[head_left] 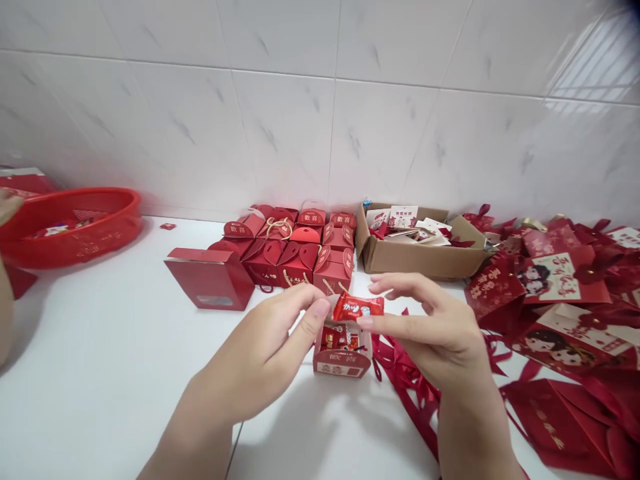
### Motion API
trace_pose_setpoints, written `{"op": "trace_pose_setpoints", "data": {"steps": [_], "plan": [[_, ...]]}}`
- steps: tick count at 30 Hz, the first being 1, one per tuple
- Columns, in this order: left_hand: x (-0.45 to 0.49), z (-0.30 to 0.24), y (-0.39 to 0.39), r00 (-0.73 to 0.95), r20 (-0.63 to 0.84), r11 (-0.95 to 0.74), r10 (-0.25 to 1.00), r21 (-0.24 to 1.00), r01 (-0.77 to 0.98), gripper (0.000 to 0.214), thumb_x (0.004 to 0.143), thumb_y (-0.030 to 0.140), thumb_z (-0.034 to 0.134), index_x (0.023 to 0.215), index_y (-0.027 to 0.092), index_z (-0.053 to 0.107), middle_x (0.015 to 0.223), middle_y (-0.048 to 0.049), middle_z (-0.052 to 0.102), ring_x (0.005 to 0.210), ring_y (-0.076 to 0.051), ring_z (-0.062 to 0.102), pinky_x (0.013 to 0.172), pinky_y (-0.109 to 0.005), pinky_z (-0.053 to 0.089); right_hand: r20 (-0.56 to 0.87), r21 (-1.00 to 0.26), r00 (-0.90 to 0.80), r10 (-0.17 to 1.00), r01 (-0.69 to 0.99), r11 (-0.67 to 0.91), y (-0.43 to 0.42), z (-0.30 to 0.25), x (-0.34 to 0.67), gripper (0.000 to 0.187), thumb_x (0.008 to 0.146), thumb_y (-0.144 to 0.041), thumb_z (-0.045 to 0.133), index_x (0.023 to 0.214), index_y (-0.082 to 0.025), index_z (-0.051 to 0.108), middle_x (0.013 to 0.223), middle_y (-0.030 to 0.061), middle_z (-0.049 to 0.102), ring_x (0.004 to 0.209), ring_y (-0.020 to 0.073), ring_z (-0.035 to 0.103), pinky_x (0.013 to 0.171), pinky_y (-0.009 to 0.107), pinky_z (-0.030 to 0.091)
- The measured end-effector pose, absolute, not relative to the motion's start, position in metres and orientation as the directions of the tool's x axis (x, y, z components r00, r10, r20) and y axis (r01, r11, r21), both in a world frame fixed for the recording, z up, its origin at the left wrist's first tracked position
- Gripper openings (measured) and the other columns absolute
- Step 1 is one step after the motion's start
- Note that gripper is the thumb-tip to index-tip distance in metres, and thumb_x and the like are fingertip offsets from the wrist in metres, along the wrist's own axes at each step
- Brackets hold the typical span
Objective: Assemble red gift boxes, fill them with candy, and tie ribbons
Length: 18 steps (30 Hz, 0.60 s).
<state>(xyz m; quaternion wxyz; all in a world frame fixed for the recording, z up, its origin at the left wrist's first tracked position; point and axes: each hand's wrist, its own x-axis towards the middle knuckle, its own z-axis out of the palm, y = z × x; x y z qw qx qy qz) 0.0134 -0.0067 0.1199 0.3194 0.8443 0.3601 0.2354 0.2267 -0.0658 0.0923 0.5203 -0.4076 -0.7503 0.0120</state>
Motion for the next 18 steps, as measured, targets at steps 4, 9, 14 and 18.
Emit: {"op": "trace_pose_setpoints", "data": {"steps": [4, 9, 14, 18], "plan": [[0.028, 0.118, -0.002, 0.66, 0.134, -0.494, 0.739, 0.774, 0.397, 0.027, 0.096, 0.039, 0.039, 0.089, 0.02, 0.058, 0.089, -0.0009, 0.065, 0.082, -0.016, 0.058, 0.072, -0.025, 0.045, 0.742, -0.465, -0.159, 0.651, 0.578, 0.671, -0.066, 0.091, 0.227, 0.036, 0.085, -0.002, 0.054, 0.098, -0.03, 0.074, 0.106, 0.004, 0.066, 0.095, 0.0138, 0.065, 0.08, 0.026, 0.055], [0.035, 0.118, 0.0, 0.612, 0.258, -0.47, 0.748, 0.856, 0.213, 0.016, 0.09, 0.031, 0.054, 0.08, 0.019, 0.057, 0.074, 0.0019, 0.06, 0.07, -0.012, 0.056, 0.066, -0.021, 0.045, 0.698, -0.52, -0.152, 0.7, 0.565, 0.641, -0.068, 0.092, 0.226, 0.037, 0.083, 0.001, 0.053, 0.098, -0.028, 0.072, 0.108, 0.0031, 0.065, 0.095, 0.0135, 0.064, 0.079, 0.024, 0.054], [0.036, 0.115, 0.002, 0.553, 0.233, -0.342, 0.8, 0.934, 0.101, 0.023, 0.085, 0.031, 0.06, 0.07, 0.018, 0.047, 0.068, 0.0012, 0.055, 0.064, -0.012, 0.052, 0.059, -0.023, 0.046, 0.644, -0.624, -0.055, 0.763, 0.54, 0.565, -0.069, 0.092, 0.223, 0.055, 0.081, -0.005, 0.06, 0.129, -0.031, 0.052, 0.109, 0.0014, 0.066, 0.095, 0.0142, 0.064, 0.082, 0.025, 0.054], [0.036, 0.114, 0.002, 0.561, 0.19, -0.267, 0.806, 0.962, 0.058, 0.028, 0.083, 0.033, 0.061, 0.066, 0.018, 0.044, 0.066, -0.0005, 0.058, 0.062, -0.013, 0.054, 0.057, -0.025, 0.047, 0.588, -0.659, -0.059, 0.807, 0.544, 0.52, -0.068, 0.091, 0.222, 0.069, 0.076, -0.018, 0.073, 0.137, -0.031, 0.042, 0.112, 0.0024, 0.066, 0.097, 0.017, 0.064, 0.08, 0.027, 0.055]]}}
